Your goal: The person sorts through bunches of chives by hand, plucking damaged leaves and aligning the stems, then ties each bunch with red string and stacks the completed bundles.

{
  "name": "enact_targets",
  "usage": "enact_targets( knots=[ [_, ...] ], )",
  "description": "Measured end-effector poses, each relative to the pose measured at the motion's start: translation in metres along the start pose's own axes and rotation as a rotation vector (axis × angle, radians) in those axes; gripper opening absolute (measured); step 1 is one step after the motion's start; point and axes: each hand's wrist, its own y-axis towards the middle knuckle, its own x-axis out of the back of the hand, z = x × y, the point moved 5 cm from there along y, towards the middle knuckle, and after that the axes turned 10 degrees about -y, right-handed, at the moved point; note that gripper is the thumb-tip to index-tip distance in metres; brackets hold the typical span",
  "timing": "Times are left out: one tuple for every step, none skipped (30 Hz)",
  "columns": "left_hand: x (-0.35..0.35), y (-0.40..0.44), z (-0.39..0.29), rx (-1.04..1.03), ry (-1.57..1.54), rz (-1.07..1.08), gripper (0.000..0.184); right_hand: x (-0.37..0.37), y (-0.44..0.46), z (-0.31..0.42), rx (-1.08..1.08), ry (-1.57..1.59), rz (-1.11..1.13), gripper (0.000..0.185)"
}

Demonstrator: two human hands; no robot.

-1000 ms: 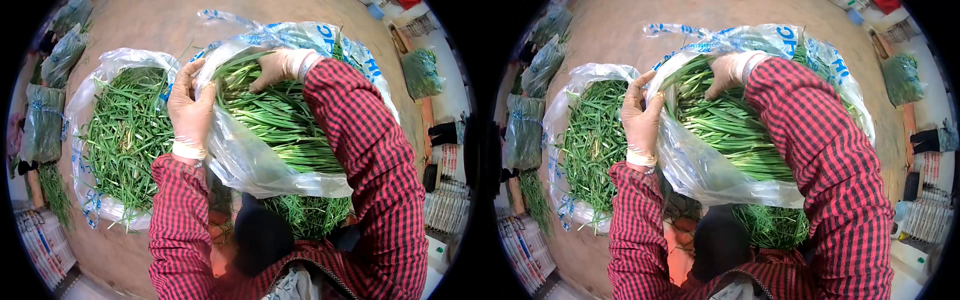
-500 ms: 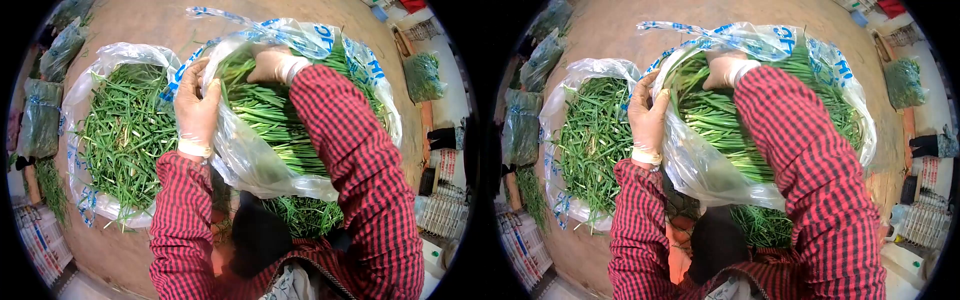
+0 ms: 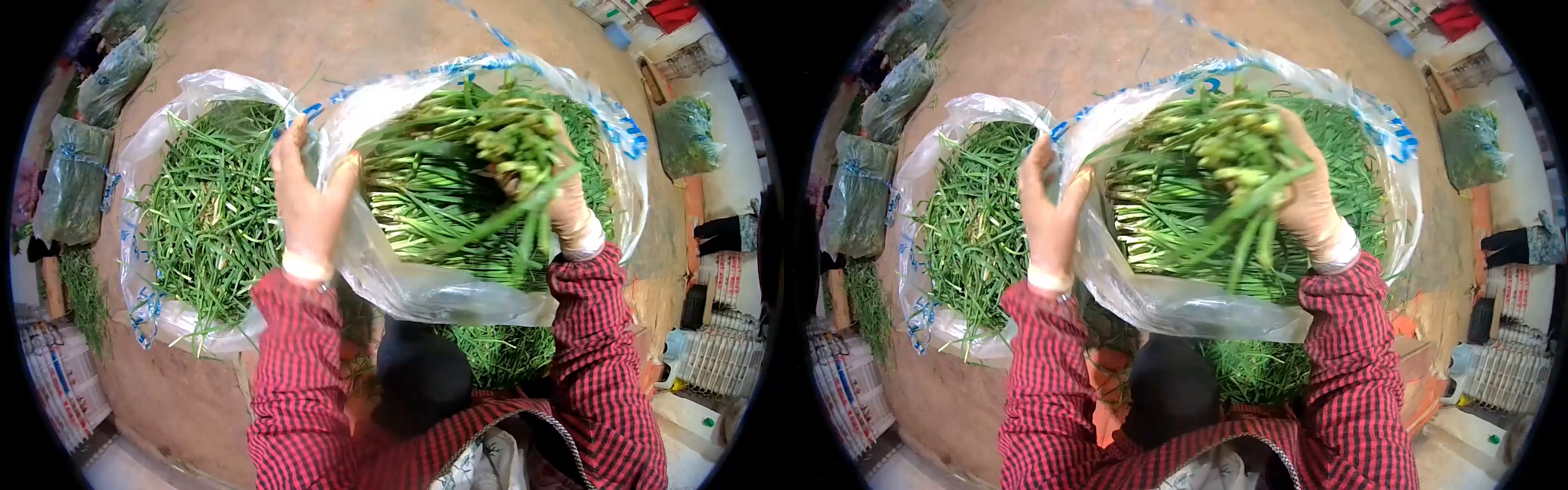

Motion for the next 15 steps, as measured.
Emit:
enact_targets(
  knots=[
    [0.002,-0.006,-0.031,-0.247,0.152,-0.052,0.052,0.023,-0.004,-0.005,-0.201,0.448,0.145,0.079],
    [0.0,-0.014,-0.053,-0.396,0.054,-0.073,0.049,0.027,-0.009,0.0,-0.086,0.359,-0.042,0.079],
    [-0.003,-0.024,-0.071,-0.542,-0.044,-0.093,0.046,0.022,-0.009,0.001,-0.159,0.516,-0.025,0.08],
    [-0.012,-0.037,-0.084,-0.594,-0.127,-0.002,0.043,0.018,-0.008,0.003,-0.11,0.342,-0.069,0.079],
    [-0.022,-0.046,-0.094,-0.646,-0.21,0.089,0.04,0.009,-0.006,0.008,-0.06,0.166,-0.11,0.078],
    [-0.035,-0.051,-0.098,-0.648,-0.278,0.142,0.039,0.007,0.006,0.005,-0.057,0.258,0.14,0.071],
    [-0.048,-0.055,-0.098,-0.648,-0.347,0.194,0.038,-0.04,-0.007,0.028,0.272,-0.264,-0.147,0.07],
    [-0.059,-0.049,-0.09,-0.449,-0.41,0.184,0.038,-0.036,-0.001,0.027,0.269,-0.387,-0.097,0.075],
    [-0.072,-0.042,-0.078,-0.246,-0.467,0.172,0.038,-0.04,0.006,0.03,0.262,-0.509,-0.045,0.08],
    [-0.086,-0.037,-0.063,-0.132,-0.51,0.142,0.042,-0.053,0.001,0.032,0.442,-0.758,-0.039,0.087],
    [-0.1,-0.033,-0.047,-0.018,-0.558,0.105,0.047,-0.055,-0.007,0.028,0.336,-0.604,-0.054,0.087],
    [-0.115,-0.028,-0.04,0.147,-0.803,0.161,0.051,-0.065,-0.011,0.033,0.473,-0.888,-0.024,0.083],
    [-0.129,-0.028,-0.036,0.319,-1.047,0.221,0.055,-0.072,-0.013,0.036,0.606,-1.17,0.003,0.08],
    [-0.134,-0.026,-0.044,0.165,-0.981,0.277,0.052,-0.072,-0.014,0.036,0.683,-1.492,-0.103,0.076],
    [-0.141,-0.029,-0.046,0.222,-1.08,0.281,0.05,-0.066,-0.017,0.037,0.631,-1.629,-0.194,0.073]
  ],
)
